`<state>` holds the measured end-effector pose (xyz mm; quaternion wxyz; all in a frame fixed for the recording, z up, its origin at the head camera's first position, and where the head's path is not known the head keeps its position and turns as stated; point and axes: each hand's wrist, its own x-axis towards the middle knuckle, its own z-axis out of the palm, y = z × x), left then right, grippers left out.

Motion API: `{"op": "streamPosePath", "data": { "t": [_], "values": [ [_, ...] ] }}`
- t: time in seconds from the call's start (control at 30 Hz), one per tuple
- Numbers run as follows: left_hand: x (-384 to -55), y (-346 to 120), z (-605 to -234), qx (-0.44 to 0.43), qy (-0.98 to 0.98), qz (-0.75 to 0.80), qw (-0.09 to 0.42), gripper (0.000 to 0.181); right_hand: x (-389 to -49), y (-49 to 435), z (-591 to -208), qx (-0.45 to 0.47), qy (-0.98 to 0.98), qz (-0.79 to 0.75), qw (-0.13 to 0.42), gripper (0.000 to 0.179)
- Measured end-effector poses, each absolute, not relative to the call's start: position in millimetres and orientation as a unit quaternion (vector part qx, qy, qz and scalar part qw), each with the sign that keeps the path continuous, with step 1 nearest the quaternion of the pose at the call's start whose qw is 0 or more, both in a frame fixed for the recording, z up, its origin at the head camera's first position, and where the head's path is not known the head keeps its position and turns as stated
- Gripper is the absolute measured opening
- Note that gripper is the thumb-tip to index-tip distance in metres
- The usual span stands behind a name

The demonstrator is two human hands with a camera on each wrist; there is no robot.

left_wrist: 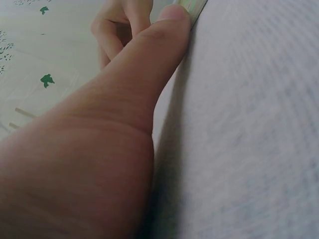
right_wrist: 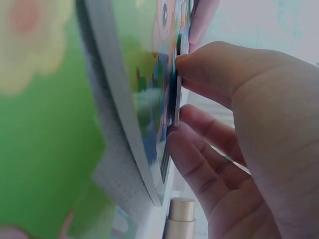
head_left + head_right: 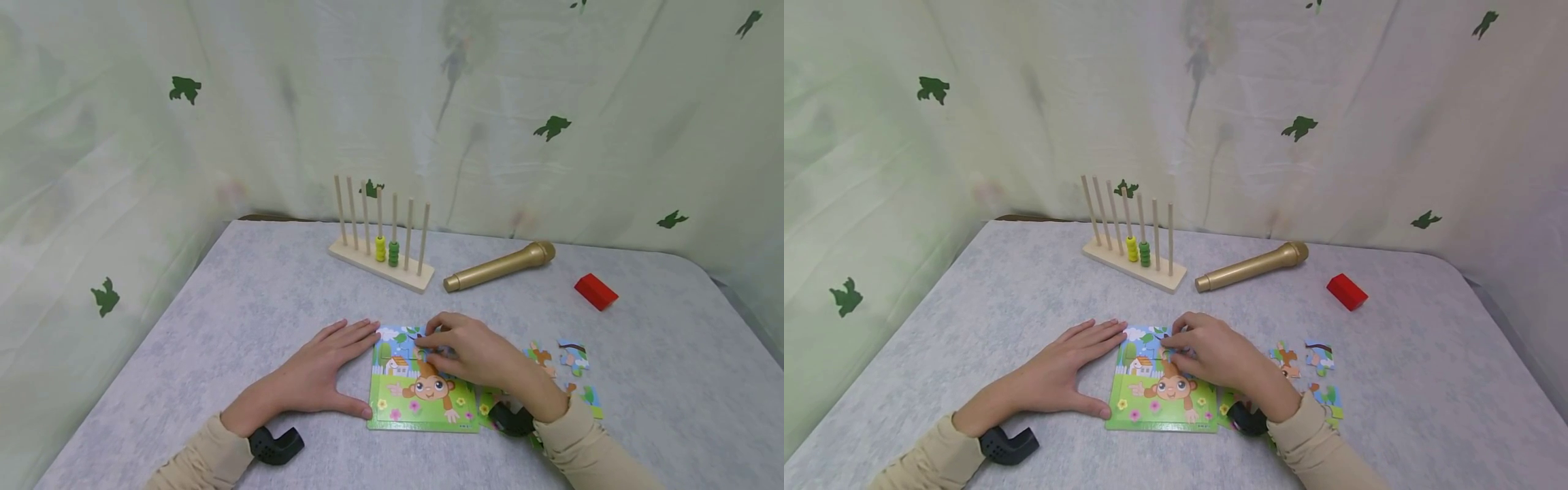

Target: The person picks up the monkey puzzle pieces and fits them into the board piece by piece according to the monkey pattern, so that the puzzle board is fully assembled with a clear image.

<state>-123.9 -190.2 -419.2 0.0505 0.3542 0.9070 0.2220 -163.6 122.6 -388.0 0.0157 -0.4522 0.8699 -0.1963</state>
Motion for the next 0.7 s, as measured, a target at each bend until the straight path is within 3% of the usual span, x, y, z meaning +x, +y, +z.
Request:
{"op": "streamPosePath", "data": {
  "t": [0.7],
  "values": [
    [-123.7,-190.1,-420.3,0.347,0.909,0.223,0.054,0.115,-162.3,125.0,-387.9,-0.449,0.875,-0.179,0.007,0.033]
  ]
}}
